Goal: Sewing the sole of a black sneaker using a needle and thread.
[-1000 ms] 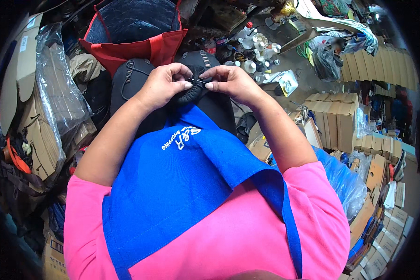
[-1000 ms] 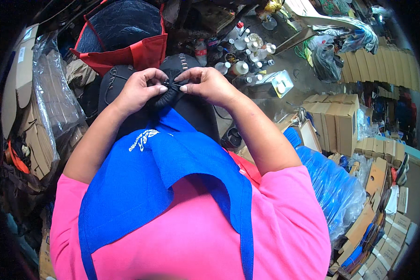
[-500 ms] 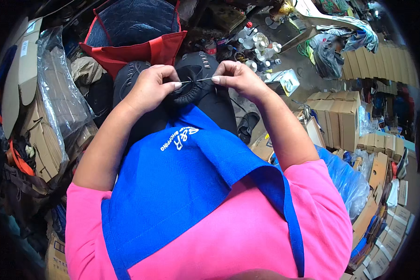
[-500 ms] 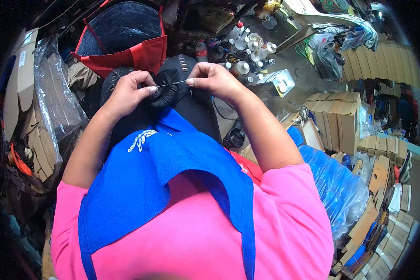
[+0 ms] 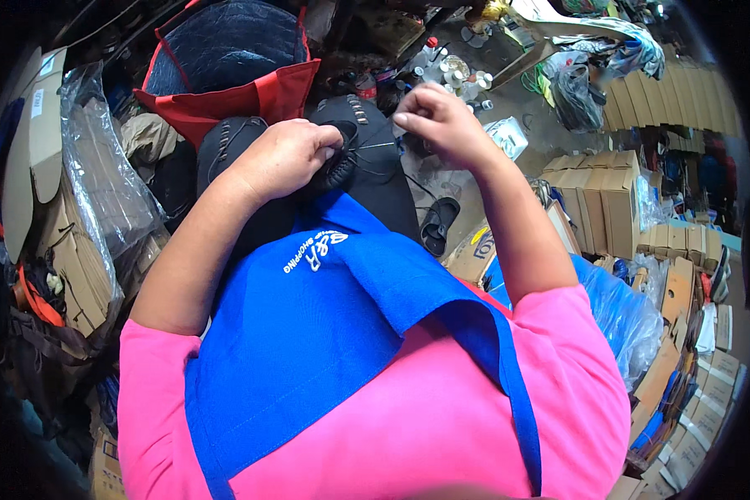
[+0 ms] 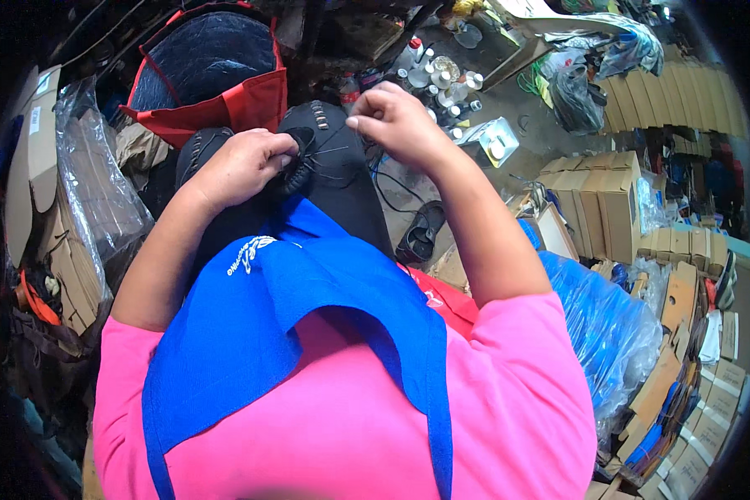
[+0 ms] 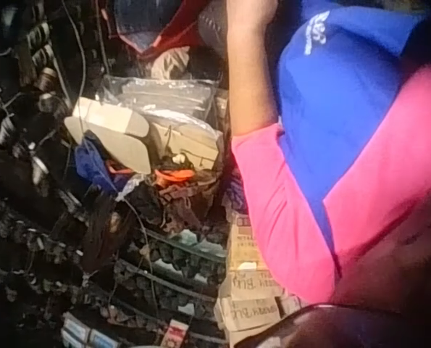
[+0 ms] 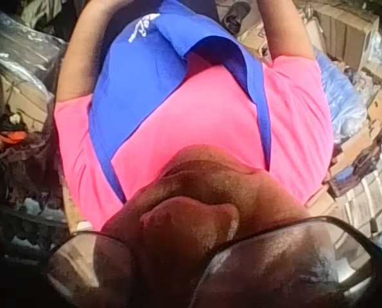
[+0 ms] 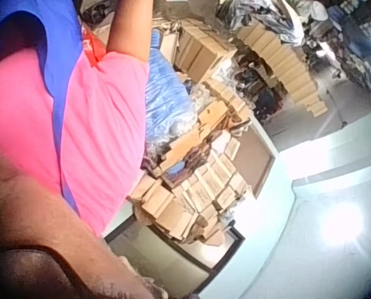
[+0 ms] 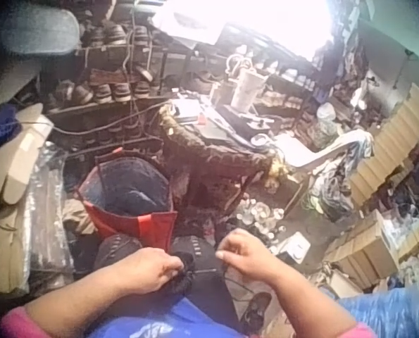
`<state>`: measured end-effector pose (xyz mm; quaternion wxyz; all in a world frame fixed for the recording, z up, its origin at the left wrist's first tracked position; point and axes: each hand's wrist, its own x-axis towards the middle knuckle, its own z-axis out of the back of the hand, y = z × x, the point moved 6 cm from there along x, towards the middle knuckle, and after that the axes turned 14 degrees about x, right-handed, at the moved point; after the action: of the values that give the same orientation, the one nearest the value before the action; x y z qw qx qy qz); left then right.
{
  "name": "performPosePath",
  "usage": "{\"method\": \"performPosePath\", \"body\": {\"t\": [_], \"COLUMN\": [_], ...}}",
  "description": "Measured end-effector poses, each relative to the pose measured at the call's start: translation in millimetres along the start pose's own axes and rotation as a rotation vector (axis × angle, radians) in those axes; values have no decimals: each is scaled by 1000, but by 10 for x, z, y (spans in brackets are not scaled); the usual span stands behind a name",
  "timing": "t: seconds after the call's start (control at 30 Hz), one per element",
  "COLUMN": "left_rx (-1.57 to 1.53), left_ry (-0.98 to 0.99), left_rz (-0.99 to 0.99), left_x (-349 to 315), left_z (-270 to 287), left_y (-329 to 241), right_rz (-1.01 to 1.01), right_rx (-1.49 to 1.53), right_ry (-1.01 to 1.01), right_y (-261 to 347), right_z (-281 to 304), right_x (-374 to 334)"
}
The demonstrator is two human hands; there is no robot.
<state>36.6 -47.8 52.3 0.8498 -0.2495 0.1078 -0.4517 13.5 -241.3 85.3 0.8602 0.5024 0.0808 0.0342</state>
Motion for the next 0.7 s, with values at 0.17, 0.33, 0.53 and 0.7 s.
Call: {"method": "performPosePath", "body": {"t": [0.17, 0.33, 0.53, 0.7], "left_rx": [30, 18, 138, 429], "left_ry": [-26, -47, -87, -100], "left_rz": [1, -5, -38, 14], "left_x": [15, -49, -244, -675], "left_z": [-33, -74, -13, 115], "left_y": [30, 78, 110, 254], "right_rz": [175, 214, 339, 272], "right_rx": [-467, -814, -711, -666], "right_ry": [7, 390, 429, 365], "right_y": [-35, 390, 300, -28], "right_z": [-53, -592, -696, -419], "right_x": [146, 33, 97, 39]}}
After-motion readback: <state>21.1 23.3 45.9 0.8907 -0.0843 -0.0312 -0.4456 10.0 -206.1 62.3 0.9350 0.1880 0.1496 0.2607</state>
